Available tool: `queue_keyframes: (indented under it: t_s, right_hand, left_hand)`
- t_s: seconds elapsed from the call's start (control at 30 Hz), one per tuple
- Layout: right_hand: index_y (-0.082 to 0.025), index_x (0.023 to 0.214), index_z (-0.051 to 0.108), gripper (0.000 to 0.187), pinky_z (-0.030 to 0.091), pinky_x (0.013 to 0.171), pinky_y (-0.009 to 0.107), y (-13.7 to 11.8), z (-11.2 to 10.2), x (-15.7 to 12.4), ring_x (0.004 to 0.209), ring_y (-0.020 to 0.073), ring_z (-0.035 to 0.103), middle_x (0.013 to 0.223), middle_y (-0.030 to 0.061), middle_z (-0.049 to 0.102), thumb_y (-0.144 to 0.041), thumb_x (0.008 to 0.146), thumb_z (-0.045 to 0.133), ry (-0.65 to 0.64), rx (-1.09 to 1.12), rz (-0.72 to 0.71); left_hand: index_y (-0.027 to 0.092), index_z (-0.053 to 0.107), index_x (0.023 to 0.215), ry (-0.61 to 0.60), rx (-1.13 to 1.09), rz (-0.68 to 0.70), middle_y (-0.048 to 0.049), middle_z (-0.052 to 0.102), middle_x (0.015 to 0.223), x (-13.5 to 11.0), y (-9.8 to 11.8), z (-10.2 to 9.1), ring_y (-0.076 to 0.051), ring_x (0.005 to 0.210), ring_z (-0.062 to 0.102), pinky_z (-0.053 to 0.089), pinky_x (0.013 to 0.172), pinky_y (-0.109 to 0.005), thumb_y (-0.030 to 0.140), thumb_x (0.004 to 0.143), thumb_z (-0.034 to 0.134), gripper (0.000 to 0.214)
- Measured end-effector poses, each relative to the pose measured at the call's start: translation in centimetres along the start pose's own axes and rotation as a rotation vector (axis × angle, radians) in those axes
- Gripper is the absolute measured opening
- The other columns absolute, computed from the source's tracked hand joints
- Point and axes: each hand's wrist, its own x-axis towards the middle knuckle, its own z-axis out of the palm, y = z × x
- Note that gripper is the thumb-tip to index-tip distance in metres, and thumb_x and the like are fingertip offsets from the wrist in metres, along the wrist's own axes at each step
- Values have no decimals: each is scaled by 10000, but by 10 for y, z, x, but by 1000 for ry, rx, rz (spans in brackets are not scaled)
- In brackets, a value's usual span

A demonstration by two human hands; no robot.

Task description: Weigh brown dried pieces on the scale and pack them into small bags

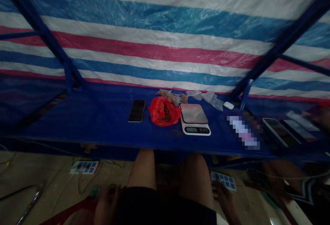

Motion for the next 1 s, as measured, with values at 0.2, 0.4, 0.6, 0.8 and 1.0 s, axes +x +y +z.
queue_keyframes:
  t_s: [0.2,0.4,0.6,0.8,1.0]
  right_hand:
    - [-219,1113,754,489,622,956,498,-55,-39,88,1024,334,769,1098,138,808,-665,944,646,193,98,-175]
    - [-212,1582,475,896,420,1264,567,-140,-19,173,1547,371,487,1669,206,498,-717,882,717,-89,111,-299]
    - [-158,1643,415,808,505,1186,525,-173,-9,237,1403,357,630,1579,209,605,-674,1025,493,-295,27,-44]
    - [-134,1497,585,708,535,1142,483,-190,5,232,1314,350,679,1499,213,662,-654,1018,543,-331,-43,-153]
    - [-168,1365,663,561,623,986,468,-197,17,226,1126,312,743,1350,174,738,-601,1017,584,-412,-3,-240]
  left_hand:
    - [255,674,1186,198,-197,522,-119,712,1283,93,76,9,-328,1204,724,626,1033,-534,512,936,705,359]
    - [225,309,1688,175,34,851,-229,248,1765,162,222,23,-457,1641,282,329,1328,-618,483,633,1018,1297]
    - [176,661,1462,-11,199,784,-236,471,1622,208,228,66,-450,1549,450,421,1272,-562,443,809,888,741]
    - [179,713,1387,39,232,749,-181,613,1474,225,202,60,-350,1367,633,514,1209,-456,299,869,775,535]
    - [135,695,1390,72,310,672,-211,613,1488,247,185,30,-376,1392,613,493,1224,-494,323,883,731,541]
